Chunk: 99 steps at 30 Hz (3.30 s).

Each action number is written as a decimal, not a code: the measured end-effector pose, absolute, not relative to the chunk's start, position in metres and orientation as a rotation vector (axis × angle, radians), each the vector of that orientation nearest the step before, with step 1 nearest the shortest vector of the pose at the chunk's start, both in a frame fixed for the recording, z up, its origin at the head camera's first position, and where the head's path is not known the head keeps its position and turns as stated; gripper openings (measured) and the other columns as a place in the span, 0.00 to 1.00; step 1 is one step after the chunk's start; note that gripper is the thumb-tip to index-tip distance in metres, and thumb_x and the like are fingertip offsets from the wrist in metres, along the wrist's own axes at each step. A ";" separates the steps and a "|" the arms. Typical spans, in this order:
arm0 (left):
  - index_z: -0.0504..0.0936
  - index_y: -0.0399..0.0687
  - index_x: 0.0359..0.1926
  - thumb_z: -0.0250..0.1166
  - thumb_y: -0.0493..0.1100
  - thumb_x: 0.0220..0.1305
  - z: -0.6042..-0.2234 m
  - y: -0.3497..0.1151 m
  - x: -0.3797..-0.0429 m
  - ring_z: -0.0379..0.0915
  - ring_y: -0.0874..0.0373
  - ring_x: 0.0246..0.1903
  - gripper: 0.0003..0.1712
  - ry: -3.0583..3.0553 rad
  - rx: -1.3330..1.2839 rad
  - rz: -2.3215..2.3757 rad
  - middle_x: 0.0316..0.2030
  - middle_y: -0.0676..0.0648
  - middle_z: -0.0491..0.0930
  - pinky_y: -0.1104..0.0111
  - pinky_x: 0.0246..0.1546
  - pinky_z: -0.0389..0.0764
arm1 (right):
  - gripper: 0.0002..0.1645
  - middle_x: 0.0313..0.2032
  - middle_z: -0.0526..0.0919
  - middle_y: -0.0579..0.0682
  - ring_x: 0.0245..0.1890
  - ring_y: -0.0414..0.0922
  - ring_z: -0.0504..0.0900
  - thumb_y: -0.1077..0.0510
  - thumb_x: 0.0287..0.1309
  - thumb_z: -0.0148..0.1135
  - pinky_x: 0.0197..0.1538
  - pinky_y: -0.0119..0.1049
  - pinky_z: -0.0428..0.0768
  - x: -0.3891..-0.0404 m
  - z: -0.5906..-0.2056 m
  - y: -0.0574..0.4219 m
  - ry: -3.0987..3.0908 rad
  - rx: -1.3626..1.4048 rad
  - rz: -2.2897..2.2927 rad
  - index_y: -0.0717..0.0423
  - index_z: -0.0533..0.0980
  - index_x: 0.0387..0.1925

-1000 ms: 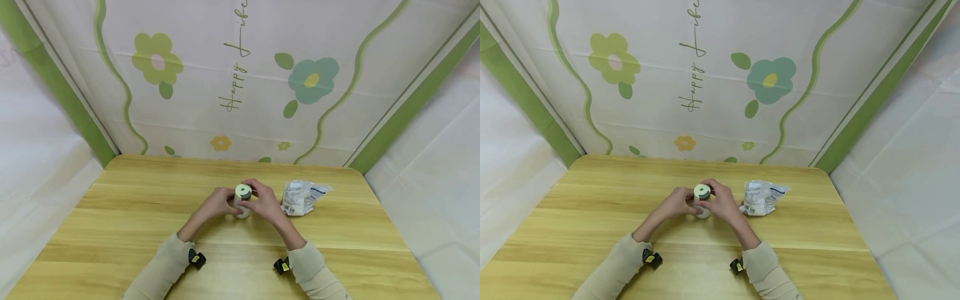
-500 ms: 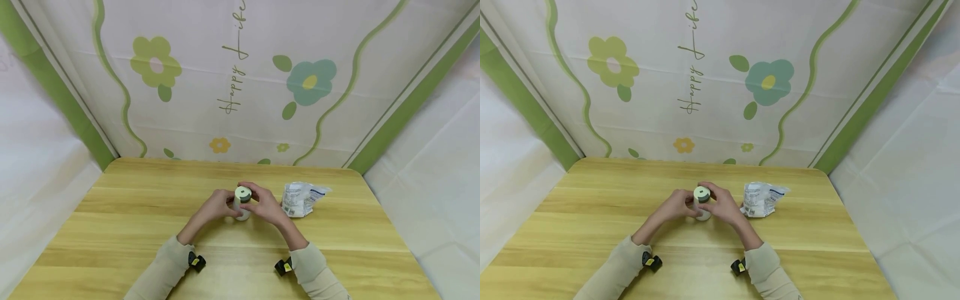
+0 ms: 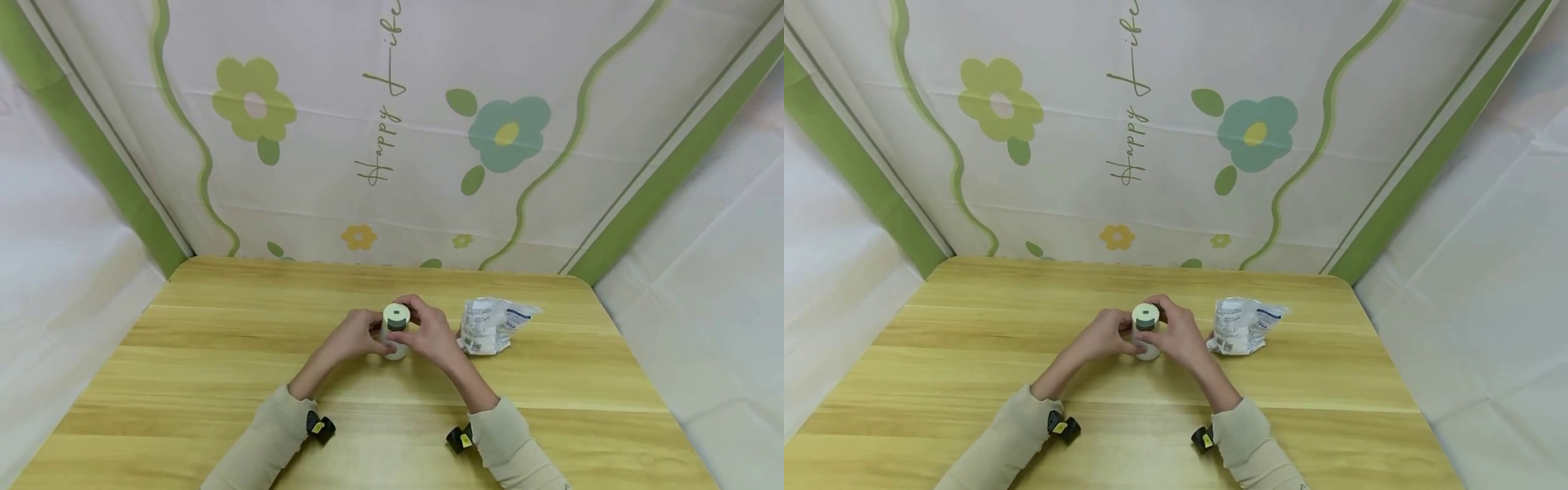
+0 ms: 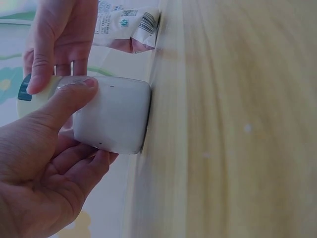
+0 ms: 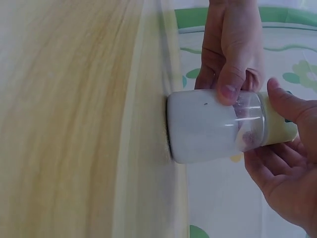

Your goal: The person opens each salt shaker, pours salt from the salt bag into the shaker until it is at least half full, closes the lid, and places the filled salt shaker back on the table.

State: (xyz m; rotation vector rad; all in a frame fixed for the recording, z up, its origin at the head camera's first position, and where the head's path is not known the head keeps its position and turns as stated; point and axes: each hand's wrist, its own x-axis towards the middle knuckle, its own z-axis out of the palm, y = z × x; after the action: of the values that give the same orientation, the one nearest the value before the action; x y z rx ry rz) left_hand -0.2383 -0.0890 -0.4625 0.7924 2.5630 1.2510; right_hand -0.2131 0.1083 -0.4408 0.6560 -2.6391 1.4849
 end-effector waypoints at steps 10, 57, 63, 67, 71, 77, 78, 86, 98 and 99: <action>0.86 0.47 0.42 0.79 0.45 0.50 -0.458 -0.085 -0.240 0.81 0.63 0.39 0.18 2.563 0.803 1.212 0.40 0.50 0.88 0.70 0.39 0.81 | 0.39 0.65 0.75 0.53 0.66 0.52 0.75 0.61 0.58 0.71 0.66 0.46 0.75 -0.218 -0.440 0.118 -2.672 0.802 1.599 0.50 0.68 0.69; 0.85 0.47 0.41 0.80 0.46 0.49 -0.464 -0.091 -0.239 0.83 0.61 0.44 0.18 2.541 0.819 1.266 0.39 0.51 0.88 0.66 0.47 0.83 | 0.40 0.59 0.80 0.51 0.59 0.50 0.80 0.58 0.51 0.77 0.59 0.44 0.80 -0.211 -0.439 0.108 -2.694 0.716 1.345 0.50 0.69 0.64; 0.85 0.50 0.43 0.78 0.45 0.51 -0.463 -0.091 -0.238 0.83 0.61 0.44 0.17 2.515 0.817 1.275 0.41 0.53 0.88 0.66 0.46 0.83 | 0.39 0.66 0.75 0.52 0.65 0.51 0.75 0.62 0.57 0.71 0.61 0.46 0.79 -0.212 -0.439 0.112 -2.699 0.845 1.325 0.52 0.67 0.69; 0.85 0.51 0.44 0.78 0.44 0.52 -0.462 -0.090 -0.237 0.83 0.60 0.46 0.17 2.513 0.812 1.279 0.42 0.53 0.88 0.65 0.47 0.83 | 0.35 0.63 0.78 0.51 0.62 0.50 0.78 0.63 0.56 0.71 0.59 0.46 0.80 -0.212 -0.440 0.111 -2.675 0.828 1.309 0.53 0.70 0.65; 0.85 0.50 0.44 0.78 0.44 0.51 -0.462 -0.090 -0.237 0.82 0.60 0.48 0.18 2.515 0.805 1.279 0.43 0.53 0.88 0.63 0.51 0.82 | 0.33 0.57 0.81 0.50 0.58 0.49 0.80 0.62 0.53 0.74 0.58 0.46 0.81 -0.211 -0.441 0.107 -2.647 0.777 1.322 0.54 0.72 0.61; 0.86 0.49 0.42 0.80 0.44 0.49 -0.462 -0.089 -0.237 0.81 0.63 0.44 0.18 2.545 0.816 1.260 0.40 0.53 0.88 0.65 0.49 0.82 | 0.31 0.52 0.80 0.47 0.55 0.46 0.80 0.59 0.51 0.77 0.58 0.46 0.81 -0.210 -0.442 0.103 -2.654 0.691 1.343 0.50 0.72 0.55; 0.86 0.49 0.42 0.80 0.44 0.49 -0.462 -0.089 -0.237 0.81 0.63 0.44 0.18 2.547 0.819 1.260 0.40 0.52 0.88 0.65 0.49 0.82 | 0.31 0.51 0.80 0.47 0.55 0.46 0.80 0.59 0.51 0.77 0.58 0.46 0.80 -0.210 -0.442 0.103 -2.660 0.692 1.341 0.50 0.72 0.55; 0.85 0.49 0.45 0.78 0.46 0.51 -0.462 -0.090 -0.237 0.83 0.56 0.50 0.19 2.533 0.816 1.247 0.44 0.51 0.88 0.60 0.54 0.82 | 0.40 0.65 0.75 0.52 0.65 0.51 0.75 0.58 0.57 0.72 0.65 0.48 0.75 -0.213 -0.439 0.113 -2.675 0.803 1.526 0.49 0.67 0.69; 0.86 0.48 0.46 0.79 0.45 0.51 -0.461 -0.090 -0.236 0.83 0.55 0.50 0.20 2.539 0.810 1.261 0.45 0.49 0.88 0.59 0.53 0.82 | 0.31 0.54 0.83 0.51 0.56 0.51 0.82 0.59 0.52 0.75 0.59 0.46 0.80 -0.212 -0.441 0.107 -2.616 0.669 1.518 0.52 0.75 0.58; 0.86 0.48 0.46 0.79 0.45 0.51 -0.461 -0.090 -0.236 0.83 0.55 0.50 0.20 2.541 0.811 1.259 0.44 0.49 0.88 0.60 0.52 0.82 | 0.30 0.53 0.84 0.50 0.56 0.50 0.82 0.59 0.51 0.76 0.59 0.46 0.81 -0.211 -0.441 0.105 -2.611 0.633 1.509 0.50 0.76 0.57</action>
State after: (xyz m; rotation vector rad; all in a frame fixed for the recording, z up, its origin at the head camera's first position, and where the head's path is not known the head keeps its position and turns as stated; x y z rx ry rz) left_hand -0.2363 -0.0901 -0.4609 0.8109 2.5410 1.2589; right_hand -0.2106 0.1046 -0.4406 0.6333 -2.6111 1.5086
